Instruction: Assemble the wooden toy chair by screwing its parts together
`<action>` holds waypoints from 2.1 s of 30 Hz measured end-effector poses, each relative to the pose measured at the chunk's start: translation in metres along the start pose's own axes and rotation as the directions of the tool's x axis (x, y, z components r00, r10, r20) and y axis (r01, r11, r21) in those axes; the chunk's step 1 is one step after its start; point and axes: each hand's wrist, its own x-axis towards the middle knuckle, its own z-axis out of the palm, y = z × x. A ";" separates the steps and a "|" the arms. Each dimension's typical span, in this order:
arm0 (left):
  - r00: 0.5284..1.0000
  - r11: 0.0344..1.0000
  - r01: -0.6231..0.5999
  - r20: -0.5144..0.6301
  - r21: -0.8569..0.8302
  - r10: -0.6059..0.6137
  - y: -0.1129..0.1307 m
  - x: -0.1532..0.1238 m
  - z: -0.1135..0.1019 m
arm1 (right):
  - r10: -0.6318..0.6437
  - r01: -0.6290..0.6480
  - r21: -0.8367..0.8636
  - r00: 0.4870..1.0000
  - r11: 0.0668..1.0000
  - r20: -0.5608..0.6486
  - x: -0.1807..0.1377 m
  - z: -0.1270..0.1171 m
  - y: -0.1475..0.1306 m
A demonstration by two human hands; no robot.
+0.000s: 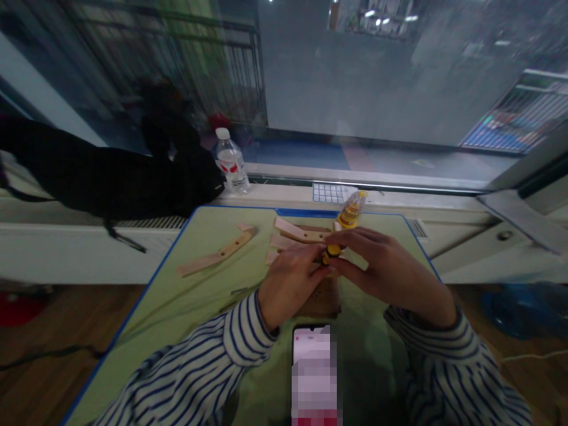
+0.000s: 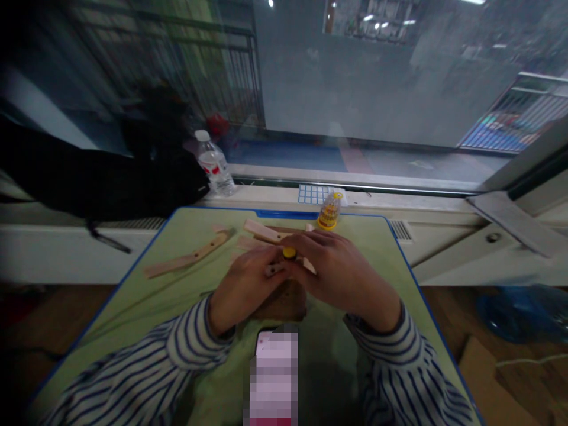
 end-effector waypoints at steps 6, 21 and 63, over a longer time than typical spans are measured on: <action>0.999 0.998 0.032 0.032 -0.057 -0.031 -0.005 0.001 0.001 | -0.071 0.071 0.000 0.997 0.997 -0.022 0.000 0.002 0.003; 0.994 0.977 -0.015 0.103 -0.211 0.038 -0.009 0.006 0.001 | 0.062 -0.065 -0.154 0.998 0.986 -0.023 0.002 0.001 0.004; 0.989 0.990 -0.086 0.110 -0.113 0.098 -0.006 0.002 0.000 | -0.006 0.003 -0.192 1.000 0.981 -0.013 0.000 0.001 0.001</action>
